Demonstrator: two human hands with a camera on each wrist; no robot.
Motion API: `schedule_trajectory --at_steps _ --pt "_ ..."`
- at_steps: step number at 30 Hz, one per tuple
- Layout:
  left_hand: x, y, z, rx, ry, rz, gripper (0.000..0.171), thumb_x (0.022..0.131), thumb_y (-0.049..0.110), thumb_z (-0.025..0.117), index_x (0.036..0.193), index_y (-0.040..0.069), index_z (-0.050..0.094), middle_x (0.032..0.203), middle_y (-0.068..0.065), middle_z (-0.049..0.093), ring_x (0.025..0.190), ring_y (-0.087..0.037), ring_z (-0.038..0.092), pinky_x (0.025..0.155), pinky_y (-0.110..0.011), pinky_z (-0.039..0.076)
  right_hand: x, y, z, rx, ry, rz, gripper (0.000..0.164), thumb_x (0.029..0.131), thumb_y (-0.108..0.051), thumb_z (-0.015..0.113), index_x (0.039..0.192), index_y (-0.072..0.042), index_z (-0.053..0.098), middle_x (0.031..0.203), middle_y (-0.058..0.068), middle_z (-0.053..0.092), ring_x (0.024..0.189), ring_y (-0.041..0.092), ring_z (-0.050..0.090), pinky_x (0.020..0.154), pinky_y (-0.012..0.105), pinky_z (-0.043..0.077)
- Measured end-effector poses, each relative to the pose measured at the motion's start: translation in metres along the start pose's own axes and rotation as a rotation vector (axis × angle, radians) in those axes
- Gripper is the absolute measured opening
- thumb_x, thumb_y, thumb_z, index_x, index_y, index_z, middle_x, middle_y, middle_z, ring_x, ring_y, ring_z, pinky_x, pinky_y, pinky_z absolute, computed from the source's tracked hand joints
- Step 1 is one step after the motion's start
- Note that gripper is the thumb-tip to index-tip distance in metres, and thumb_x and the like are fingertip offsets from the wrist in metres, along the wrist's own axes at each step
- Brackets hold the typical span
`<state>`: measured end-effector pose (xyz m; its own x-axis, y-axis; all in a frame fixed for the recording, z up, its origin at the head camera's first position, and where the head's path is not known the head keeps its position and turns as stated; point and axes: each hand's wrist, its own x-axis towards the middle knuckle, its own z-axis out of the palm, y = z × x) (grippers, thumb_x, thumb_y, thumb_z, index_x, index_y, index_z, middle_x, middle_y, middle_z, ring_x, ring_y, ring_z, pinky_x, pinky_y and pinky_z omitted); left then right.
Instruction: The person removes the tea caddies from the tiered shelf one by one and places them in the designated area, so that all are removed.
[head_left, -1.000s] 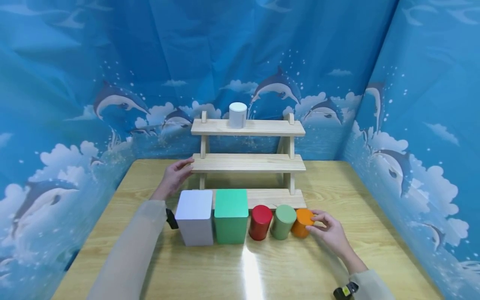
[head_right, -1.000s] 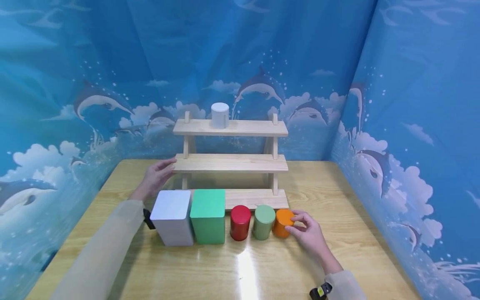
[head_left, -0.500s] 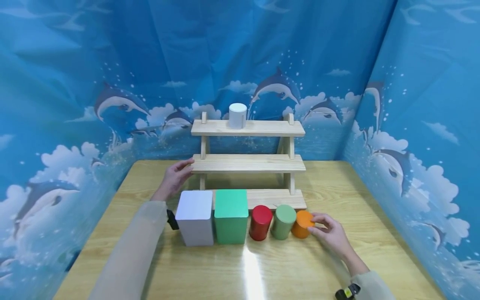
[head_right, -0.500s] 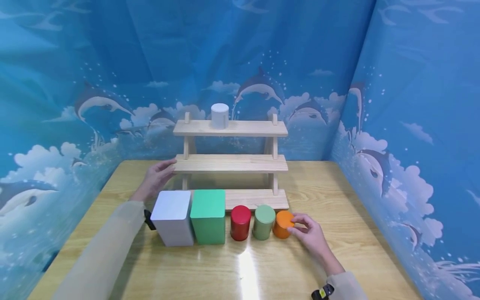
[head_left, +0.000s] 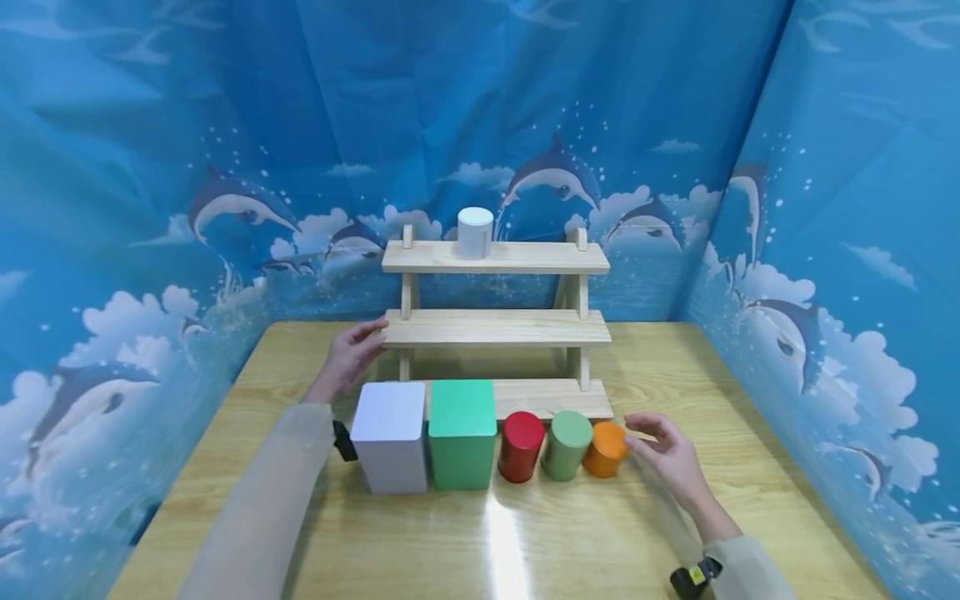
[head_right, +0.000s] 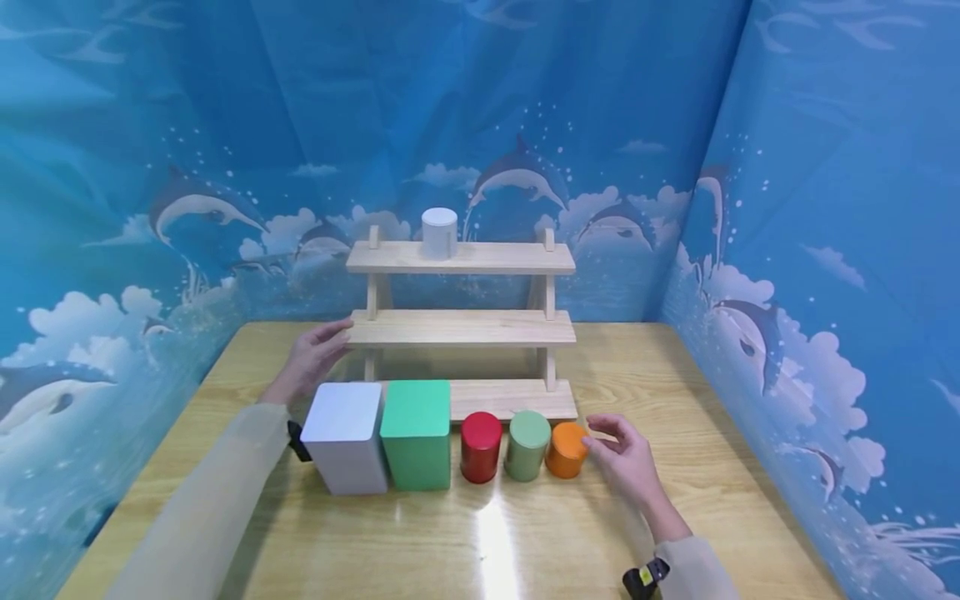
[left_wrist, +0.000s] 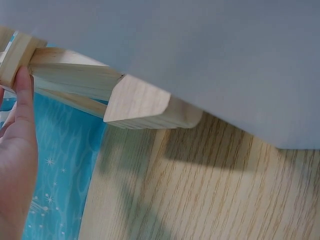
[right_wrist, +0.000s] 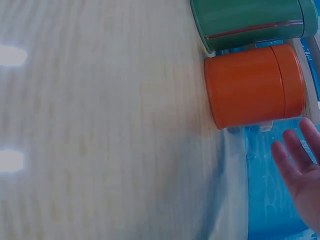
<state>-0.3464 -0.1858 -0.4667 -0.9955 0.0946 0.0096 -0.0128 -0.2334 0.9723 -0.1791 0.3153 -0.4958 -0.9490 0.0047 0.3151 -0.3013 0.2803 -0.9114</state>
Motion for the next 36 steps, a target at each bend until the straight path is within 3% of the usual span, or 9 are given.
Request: schedule_trajectory --at_steps 21,29,36 --pt "0.000 0.000 -0.001 0.021 0.003 0.010 0.047 0.090 0.013 0.062 0.133 0.000 0.046 0.138 -0.014 0.042 0.108 -0.013 0.056 0.092 -0.026 0.048 0.028 -0.015 0.007 -0.029 -0.021 -0.002 0.037 0.087 -0.008 0.065 0.120 0.004 0.054 0.120 0.025 0.054 0.106 0.021 0.055 0.083 0.015 0.050" --pt "0.002 -0.001 -0.003 0.030 0.015 -0.001 0.045 0.090 0.012 0.061 0.132 0.000 0.047 0.136 -0.013 0.043 0.107 -0.013 0.056 0.089 -0.024 0.049 0.044 -0.028 0.017 0.024 -0.042 -0.088 0.034 0.086 -0.001 0.065 0.116 0.010 0.054 0.117 0.031 0.053 0.105 0.023 0.056 0.082 0.017 0.051" --pt "0.001 0.000 -0.001 0.035 0.012 -0.002 0.046 0.089 0.012 0.062 0.131 0.001 0.048 0.137 -0.014 0.042 0.110 -0.015 0.055 0.091 -0.025 0.049 0.055 -0.039 0.023 0.014 -0.051 -0.114 0.033 0.087 -0.004 0.064 0.115 0.009 0.054 0.116 0.027 0.055 0.106 0.028 0.055 0.084 0.017 0.050"
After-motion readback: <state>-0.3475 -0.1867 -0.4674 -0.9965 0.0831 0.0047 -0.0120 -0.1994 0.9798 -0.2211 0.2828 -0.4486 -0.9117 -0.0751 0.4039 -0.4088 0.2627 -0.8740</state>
